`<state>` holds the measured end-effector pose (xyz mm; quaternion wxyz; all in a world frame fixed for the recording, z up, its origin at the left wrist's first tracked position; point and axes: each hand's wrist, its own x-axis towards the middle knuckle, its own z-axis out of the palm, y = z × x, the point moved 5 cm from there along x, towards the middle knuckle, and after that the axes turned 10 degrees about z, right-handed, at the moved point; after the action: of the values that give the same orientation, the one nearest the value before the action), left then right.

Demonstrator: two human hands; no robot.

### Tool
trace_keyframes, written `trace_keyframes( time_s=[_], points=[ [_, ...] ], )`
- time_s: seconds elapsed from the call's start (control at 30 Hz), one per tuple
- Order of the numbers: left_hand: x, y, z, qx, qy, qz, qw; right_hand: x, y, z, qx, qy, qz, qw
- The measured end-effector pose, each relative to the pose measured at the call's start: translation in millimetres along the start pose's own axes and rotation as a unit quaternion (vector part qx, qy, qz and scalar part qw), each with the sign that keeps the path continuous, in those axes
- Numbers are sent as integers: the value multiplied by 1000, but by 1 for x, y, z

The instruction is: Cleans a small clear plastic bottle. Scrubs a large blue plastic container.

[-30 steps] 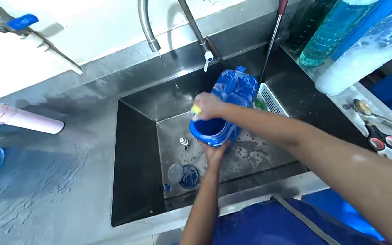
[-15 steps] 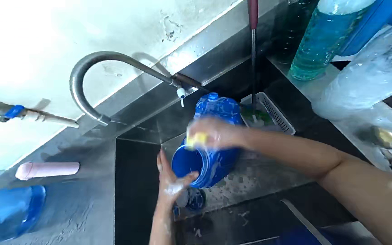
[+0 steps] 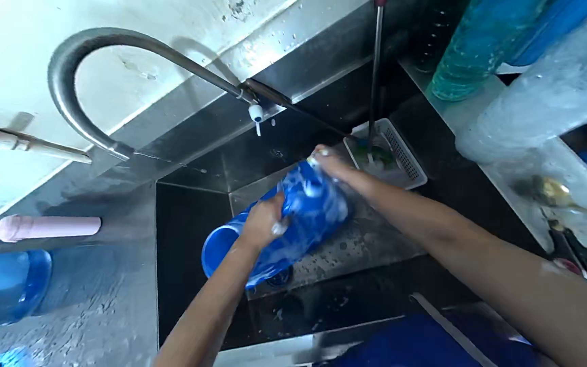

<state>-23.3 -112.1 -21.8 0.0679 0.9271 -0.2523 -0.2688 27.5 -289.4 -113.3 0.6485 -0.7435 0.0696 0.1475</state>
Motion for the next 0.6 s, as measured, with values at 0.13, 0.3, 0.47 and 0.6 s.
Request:
trace_keyframes(
  time_s=[0.13,0.3,0.47,0.6],
  points=[
    [-91,13,30,36,7,75,997,-144,-41,92,-113,-105,-266,952],
    [-112,17,50,54,244,99,963,-110,5,68,-49,-95,27,994],
    [-133,-47,24,-52,440,75,894,-121,-59,91,-93,51,-43,993],
    [-137,-129,84,-288,475,47,830,-169,-91,199,-213,122,-391,887]
  ],
)
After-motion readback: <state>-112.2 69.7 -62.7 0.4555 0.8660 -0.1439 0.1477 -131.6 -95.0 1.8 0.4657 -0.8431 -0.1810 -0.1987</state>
